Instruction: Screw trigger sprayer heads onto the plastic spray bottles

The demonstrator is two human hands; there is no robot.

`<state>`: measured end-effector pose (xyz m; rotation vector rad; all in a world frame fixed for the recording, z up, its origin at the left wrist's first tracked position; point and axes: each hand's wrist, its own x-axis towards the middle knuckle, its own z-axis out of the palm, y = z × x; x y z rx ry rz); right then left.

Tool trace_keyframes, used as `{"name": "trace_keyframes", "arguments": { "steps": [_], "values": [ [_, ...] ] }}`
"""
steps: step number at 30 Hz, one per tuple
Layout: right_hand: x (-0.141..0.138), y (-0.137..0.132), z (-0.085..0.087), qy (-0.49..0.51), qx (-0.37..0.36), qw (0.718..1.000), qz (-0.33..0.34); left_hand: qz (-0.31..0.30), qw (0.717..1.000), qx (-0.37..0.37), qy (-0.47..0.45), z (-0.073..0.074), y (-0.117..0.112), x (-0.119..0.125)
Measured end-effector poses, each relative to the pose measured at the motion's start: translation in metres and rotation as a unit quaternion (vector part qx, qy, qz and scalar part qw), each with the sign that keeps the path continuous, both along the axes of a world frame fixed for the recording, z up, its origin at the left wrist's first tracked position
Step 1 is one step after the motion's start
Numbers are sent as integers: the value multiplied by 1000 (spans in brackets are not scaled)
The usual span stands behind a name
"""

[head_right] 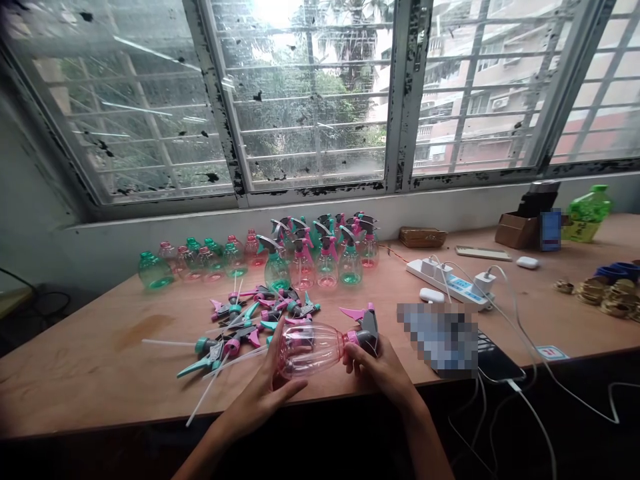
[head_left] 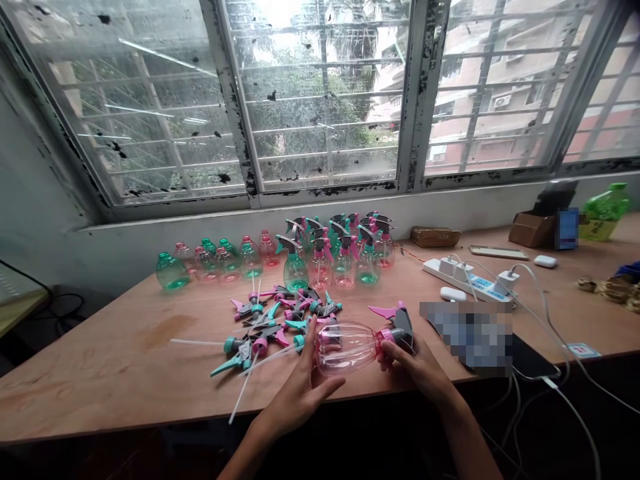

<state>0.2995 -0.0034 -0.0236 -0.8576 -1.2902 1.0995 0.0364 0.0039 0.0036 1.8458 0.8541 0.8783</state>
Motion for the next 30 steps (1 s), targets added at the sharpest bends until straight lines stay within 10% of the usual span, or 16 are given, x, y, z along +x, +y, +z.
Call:
{"name": "trace_keyframes", "arguments": {
  "steps": [30],
  "values": [
    [1,-2,3,-16,1,1000,-2,5,1000,-15,-11,-3,0,1]
  ]
}}
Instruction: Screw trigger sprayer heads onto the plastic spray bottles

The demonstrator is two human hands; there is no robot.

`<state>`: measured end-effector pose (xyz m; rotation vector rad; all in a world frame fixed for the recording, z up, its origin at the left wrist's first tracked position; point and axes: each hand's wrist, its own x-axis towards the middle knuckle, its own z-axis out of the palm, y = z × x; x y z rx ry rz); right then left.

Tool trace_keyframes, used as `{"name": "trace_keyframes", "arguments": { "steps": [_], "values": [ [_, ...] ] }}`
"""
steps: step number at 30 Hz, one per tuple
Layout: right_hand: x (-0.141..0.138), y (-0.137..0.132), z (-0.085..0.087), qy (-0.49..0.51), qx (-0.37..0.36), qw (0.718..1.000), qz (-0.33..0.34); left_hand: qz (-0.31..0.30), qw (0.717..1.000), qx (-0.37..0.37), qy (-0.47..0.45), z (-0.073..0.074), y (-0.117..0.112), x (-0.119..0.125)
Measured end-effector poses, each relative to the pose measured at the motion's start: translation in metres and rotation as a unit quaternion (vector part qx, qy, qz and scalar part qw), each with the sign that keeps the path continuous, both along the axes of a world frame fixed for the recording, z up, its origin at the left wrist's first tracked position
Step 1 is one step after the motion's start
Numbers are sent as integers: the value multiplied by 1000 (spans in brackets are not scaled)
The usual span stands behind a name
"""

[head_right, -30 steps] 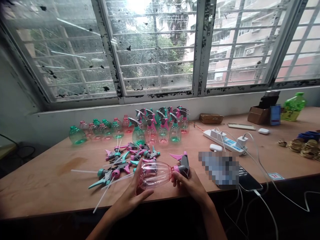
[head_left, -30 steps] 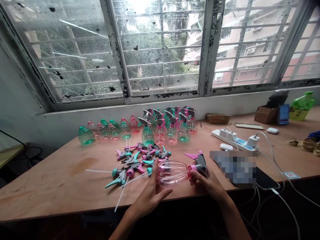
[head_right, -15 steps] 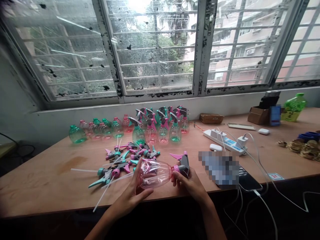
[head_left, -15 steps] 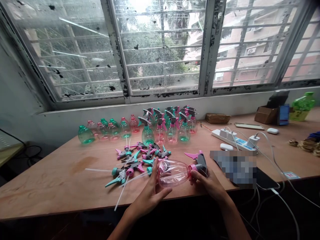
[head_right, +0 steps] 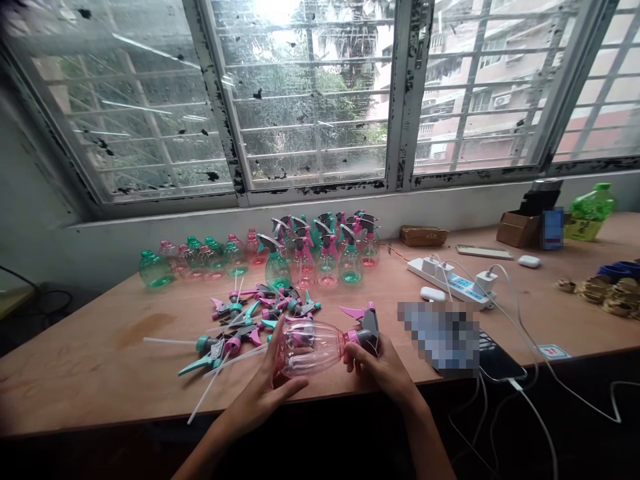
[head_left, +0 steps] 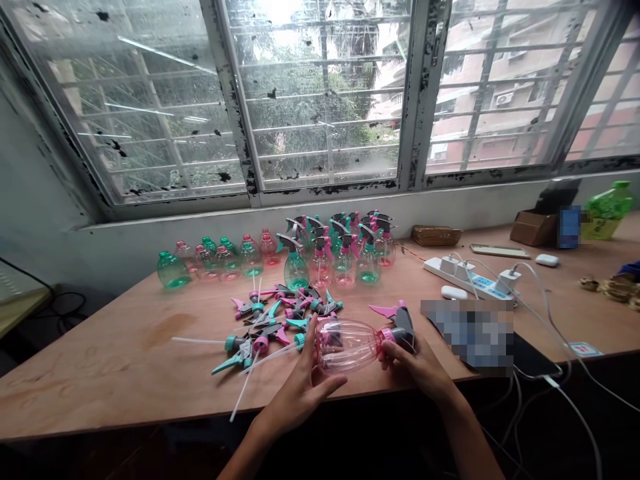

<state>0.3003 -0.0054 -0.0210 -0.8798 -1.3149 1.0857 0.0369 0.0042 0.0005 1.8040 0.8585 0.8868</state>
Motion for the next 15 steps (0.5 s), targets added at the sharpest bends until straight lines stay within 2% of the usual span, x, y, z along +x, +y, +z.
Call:
{"name": "trace_keyframes", "arguments": {
  "steps": [5,11,15],
  "values": [
    [-1,-1,1,0,-1,1000,2,-19,1000,-20,6,1,0,-2],
    [0,0,0,-8,-3,1000,1,-18,1000,6,-8,-1,0,-1],
    [1,1,-2,-7,-2,1000,-2,1,1000,19,14,0,0,-1]
  ]
}}
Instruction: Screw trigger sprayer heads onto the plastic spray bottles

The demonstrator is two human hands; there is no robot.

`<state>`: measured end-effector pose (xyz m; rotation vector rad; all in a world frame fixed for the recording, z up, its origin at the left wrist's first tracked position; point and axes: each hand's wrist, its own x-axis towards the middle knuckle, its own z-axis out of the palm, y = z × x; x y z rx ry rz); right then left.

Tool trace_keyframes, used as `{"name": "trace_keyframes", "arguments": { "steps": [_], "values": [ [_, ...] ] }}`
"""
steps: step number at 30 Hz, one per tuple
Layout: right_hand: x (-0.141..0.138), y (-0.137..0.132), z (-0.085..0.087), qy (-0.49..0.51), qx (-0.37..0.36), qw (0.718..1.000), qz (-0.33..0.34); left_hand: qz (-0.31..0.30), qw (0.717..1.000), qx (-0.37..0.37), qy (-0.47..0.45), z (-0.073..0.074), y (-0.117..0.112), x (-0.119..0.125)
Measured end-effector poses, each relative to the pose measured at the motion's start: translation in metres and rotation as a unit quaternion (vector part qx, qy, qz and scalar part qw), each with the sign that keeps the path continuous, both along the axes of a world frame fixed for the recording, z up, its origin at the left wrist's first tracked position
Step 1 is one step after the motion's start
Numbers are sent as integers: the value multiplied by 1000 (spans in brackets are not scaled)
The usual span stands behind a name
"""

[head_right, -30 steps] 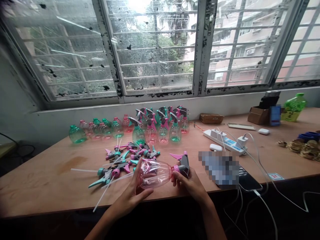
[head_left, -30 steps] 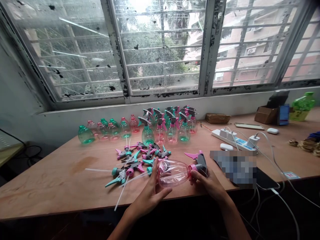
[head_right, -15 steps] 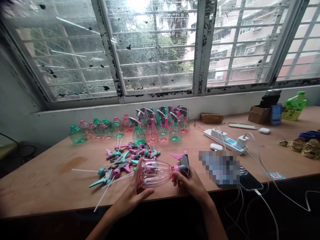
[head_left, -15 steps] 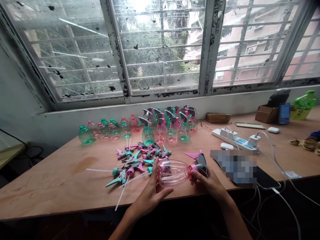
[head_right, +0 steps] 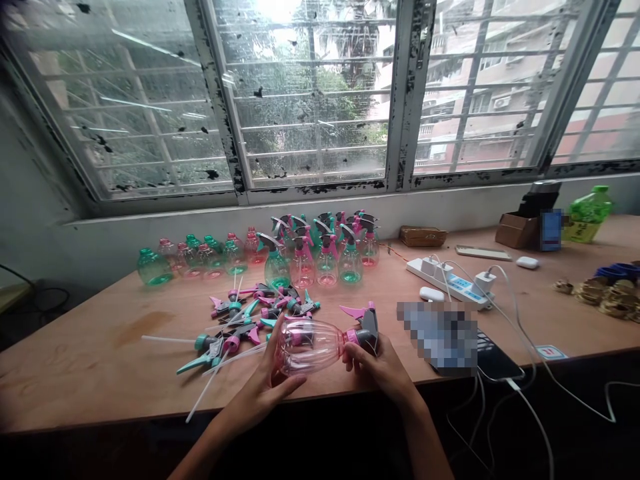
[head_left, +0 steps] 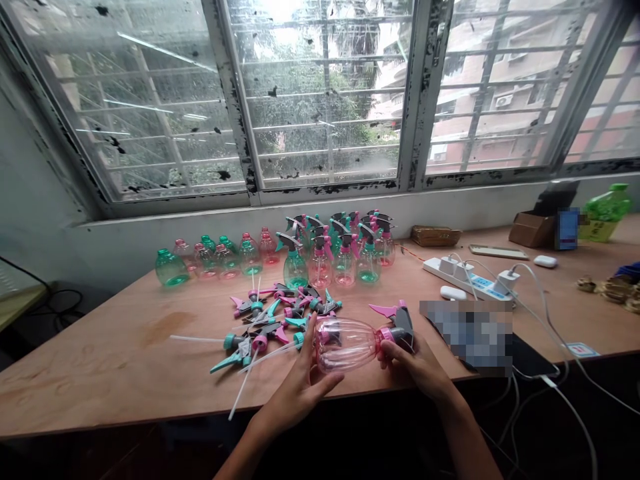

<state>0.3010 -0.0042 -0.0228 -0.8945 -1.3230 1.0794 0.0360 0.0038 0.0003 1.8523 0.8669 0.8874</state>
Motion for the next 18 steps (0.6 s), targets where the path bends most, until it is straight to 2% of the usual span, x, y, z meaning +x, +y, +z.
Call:
{"name": "trace_keyframes", "arguments": {
  "steps": [5,13,18],
  "values": [
    [0,0,1,4,2,1000,-5,-18,999,-45,-13,2,-1,-1],
    [-1,0,0,10,-1,1000,-3,-13,999,-14,-31,2,0,2],
    [-1,0,1,14,8,1000,-7,-23,998,-52,-30,5,-2,1]
  ]
}}
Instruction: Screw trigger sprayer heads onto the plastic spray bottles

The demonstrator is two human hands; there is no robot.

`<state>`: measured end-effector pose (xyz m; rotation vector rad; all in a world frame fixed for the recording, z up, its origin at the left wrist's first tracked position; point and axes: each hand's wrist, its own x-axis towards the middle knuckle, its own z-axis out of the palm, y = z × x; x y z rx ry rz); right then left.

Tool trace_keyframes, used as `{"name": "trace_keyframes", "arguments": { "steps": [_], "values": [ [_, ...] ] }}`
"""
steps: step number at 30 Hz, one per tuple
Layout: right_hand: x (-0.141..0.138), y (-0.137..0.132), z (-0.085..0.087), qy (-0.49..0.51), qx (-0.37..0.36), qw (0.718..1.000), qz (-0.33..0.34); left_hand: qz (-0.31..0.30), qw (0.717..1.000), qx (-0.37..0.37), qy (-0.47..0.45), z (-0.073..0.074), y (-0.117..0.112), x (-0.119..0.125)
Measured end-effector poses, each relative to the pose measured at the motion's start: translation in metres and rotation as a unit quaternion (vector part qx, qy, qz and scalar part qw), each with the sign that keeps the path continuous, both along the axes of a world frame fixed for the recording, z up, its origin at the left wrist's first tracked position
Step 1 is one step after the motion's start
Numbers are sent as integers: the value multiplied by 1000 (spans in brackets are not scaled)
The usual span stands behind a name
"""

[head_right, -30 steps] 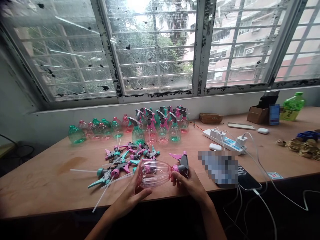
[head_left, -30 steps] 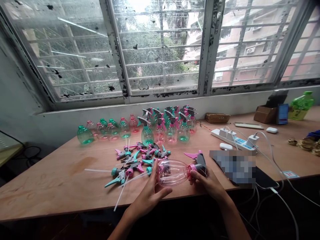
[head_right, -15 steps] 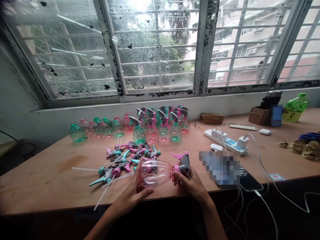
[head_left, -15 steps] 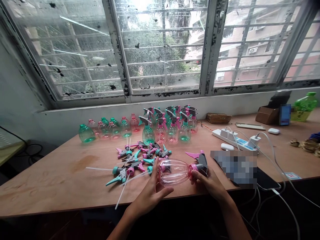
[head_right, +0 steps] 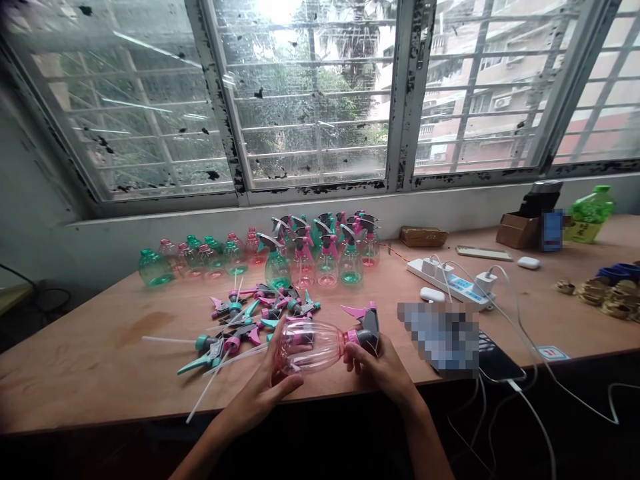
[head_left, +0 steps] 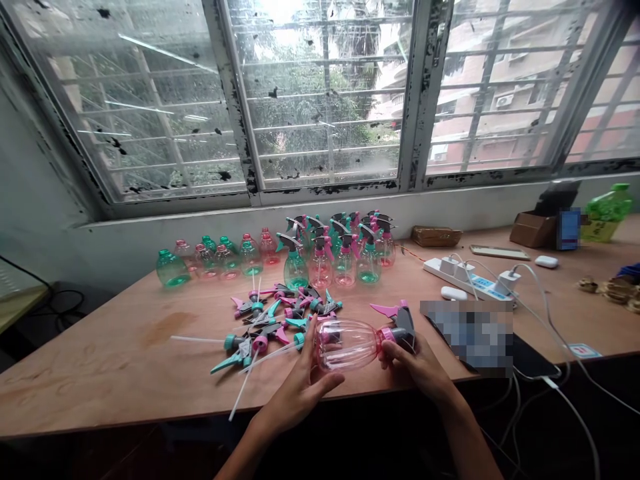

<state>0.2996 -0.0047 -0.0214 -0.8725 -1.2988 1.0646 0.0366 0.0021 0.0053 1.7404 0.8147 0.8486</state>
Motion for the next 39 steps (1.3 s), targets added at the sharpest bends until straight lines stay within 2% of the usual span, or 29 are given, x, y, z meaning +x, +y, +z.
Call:
{"name": "trace_keyframes", "arguments": {
  "steps": [4,10,16,22,29,33,39],
  "values": [
    [-1,-1,2,-4,-3,1000,-8,-21,1000,-18,-14,2,-1,1],
    [-1,-2,2,-11,-12,1000,-2,13,999,32,7,0,1,1],
    [-1,-1,2,0,-9,1000,-3,14,1000,22,15,-3,2,-2],
    [-1,0,1,6,-2,1000,-2,29,997,58,35,-9,5,-2],
    [-3,0,3,-2,-4,1000,-9,8,1000,-13,0,0,1,0],
    [-2,0,4,-6,0,1000,-9,5,1000,-3,4,-3,3,1],
    [-4,-1,4,17,-10,1000,-9,-1,999,26,-37,-4,3,2]
  ]
}}
